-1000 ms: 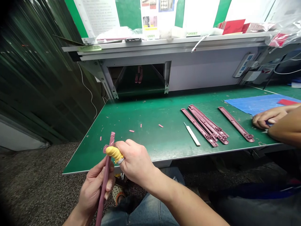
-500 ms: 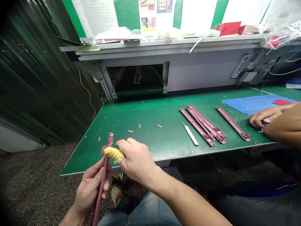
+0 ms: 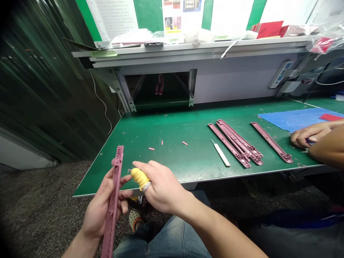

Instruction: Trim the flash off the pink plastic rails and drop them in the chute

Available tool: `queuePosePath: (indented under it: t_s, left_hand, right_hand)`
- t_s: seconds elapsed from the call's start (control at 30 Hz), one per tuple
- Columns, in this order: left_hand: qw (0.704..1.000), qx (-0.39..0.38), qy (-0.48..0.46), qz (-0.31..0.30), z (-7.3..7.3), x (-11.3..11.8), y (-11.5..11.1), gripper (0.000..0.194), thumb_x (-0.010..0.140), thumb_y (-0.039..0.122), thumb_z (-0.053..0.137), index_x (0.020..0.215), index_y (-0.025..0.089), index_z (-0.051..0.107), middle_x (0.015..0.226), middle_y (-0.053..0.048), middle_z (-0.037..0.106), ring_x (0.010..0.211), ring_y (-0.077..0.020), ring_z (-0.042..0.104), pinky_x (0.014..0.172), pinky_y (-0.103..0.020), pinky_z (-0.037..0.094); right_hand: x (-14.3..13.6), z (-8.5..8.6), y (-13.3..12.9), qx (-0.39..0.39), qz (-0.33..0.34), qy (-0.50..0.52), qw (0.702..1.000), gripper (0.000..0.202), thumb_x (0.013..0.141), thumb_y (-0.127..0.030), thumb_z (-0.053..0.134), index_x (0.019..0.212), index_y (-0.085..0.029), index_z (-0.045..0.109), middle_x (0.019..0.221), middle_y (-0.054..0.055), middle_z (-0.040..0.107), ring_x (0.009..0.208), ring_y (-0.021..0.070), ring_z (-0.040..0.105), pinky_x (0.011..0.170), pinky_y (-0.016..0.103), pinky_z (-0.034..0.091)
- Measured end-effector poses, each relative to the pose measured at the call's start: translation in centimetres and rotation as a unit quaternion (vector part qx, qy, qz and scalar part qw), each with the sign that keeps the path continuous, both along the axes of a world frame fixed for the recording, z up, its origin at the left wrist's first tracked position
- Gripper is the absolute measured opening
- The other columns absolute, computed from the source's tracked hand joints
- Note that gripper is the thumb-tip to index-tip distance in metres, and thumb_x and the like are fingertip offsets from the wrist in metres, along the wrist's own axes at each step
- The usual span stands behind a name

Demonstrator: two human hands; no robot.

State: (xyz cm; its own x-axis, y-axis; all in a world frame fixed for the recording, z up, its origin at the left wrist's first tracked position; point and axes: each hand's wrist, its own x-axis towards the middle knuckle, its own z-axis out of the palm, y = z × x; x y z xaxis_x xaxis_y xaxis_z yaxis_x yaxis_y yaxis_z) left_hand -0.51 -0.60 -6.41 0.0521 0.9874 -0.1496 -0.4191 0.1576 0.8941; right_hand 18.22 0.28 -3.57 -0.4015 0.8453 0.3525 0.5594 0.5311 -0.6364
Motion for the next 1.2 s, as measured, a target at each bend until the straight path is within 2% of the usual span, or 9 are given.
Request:
queuePosePath:
  t_s: [0.1,0.2,0.37,0.5,0.77,0.93,1.03,1.1,1.2]
  left_hand:
    - [0.998,0.002,-0.06,0.007,1.2,-1.1,1.4,0.04,0.09,0.037,0.052,0.13,0.035,0.045,0.084,-0.001,0.062,0.047,-0.0082,0.054,0.03,-0.014,0.038]
    - [0.99,0.096,-0.064,0.083,2.4,-1.9,1.9,0.032,0.092,0.037,0.048,0.124,0.039,0.049,0.081,0.002,0.058,0.045,-0.0056,0.046,0.033,-0.014,0.034]
    - [0.925,0.343,0.034,0.157,4.3,-1.1,0.4,0.032,0.089,0.039,0.052,0.119,0.03,0.059,0.082,-0.001,0.059,0.048,-0.0111,0.05,0.038,-0.025,0.038]
    - [0.889,0.415,0.096,0.168,4.8,0.0,-1.0,0.028,0.086,0.041,0.057,0.113,0.035,0.064,0.079,0.0,0.061,0.05,-0.014,0.052,0.039,-0.029,0.041]
    - [0.938,0.332,0.047,0.083,5.2,0.1,-2.5,0.037,0.075,0.046,0.069,0.11,0.037,0.064,0.068,0.003,0.061,0.048,-0.0133,0.05,0.042,-0.029,0.041]
    - [0.943,0.328,0.016,0.059,5.5,-1.4,-1.7,0.038,0.077,0.049,0.066,0.114,0.043,0.058,0.075,0.007,0.066,0.046,-0.0114,0.051,0.044,-0.029,0.042]
    - [0.941,0.331,-0.001,0.075,6.1,-2.2,-0.9,0.038,0.077,0.051,0.066,0.114,0.044,0.058,0.074,0.01,0.067,0.041,-0.0097,0.048,0.039,-0.028,0.038]
    - [0.941,0.321,-0.009,0.106,6.4,-2.5,-0.3,0.034,0.081,0.052,0.061,0.113,0.044,0.058,0.074,0.011,0.065,0.04,-0.0077,0.045,0.037,-0.026,0.035]
    - [0.937,0.309,0.029,0.161,6.1,-2.9,0.5,0.028,0.092,0.05,0.042,0.111,0.042,0.06,0.08,0.008,0.063,0.046,-0.0048,0.046,0.039,-0.022,0.035]
  right_hand:
    - [0.1,-1.0,-1.5,-0.062,0.038,0.035,0.997,0.041,0.094,-0.017,0.041,0.134,-0.02,0.049,0.097,0.006,0.062,0.086,0.0161,0.056,0.078,0.028,0.045]
    - [-1.2,-3.0,-3.2,-0.122,0.057,0.067,0.989,0.033,0.093,-0.025,0.049,0.125,-0.021,0.056,0.094,0.004,0.066,0.08,0.0149,0.058,0.073,0.026,0.045]
    - [-4.1,-6.2,-4.5,-0.121,0.059,-0.016,0.991,0.014,0.087,-0.02,0.054,0.095,-0.021,0.066,0.08,0.002,0.068,0.072,0.0153,0.059,0.066,0.024,0.041]
    - [-4.7,-6.6,-4.0,-0.098,0.064,-0.059,0.991,0.016,0.084,-0.017,0.053,0.092,-0.021,0.066,0.08,0.002,0.069,0.072,0.0161,0.06,0.067,0.024,0.04]
    - [-4.7,-6.2,-2.8,-0.094,0.006,-0.088,0.992,0.028,0.074,-0.011,0.056,0.096,-0.022,0.07,0.087,0.003,0.07,0.081,0.0185,0.062,0.072,0.025,0.042]
    - [-3.2,-6.3,-2.2,-0.099,0.045,0.033,0.993,0.025,0.081,-0.01,0.053,0.098,-0.02,0.068,0.087,0.002,0.069,0.078,0.0142,0.06,0.071,0.023,0.043]
    - [-2.5,-6.3,-2.3,-0.135,0.002,0.144,0.98,0.018,0.089,-0.013,0.047,0.093,-0.019,0.064,0.08,0.0,0.066,0.07,0.0111,0.057,0.065,0.021,0.042]
    - [-2.8,-6.3,-2.8,-0.14,-0.009,0.185,0.973,0.013,0.089,-0.022,0.054,0.097,-0.018,0.063,0.083,0.001,0.065,0.071,0.0115,0.056,0.065,0.022,0.044]
    - [-4.2,-6.4,-4.1,-0.107,0.039,0.221,0.969,0.039,0.078,-0.032,0.07,0.113,-0.017,0.059,0.099,0.005,0.065,0.081,0.0142,0.058,0.073,0.024,0.047]
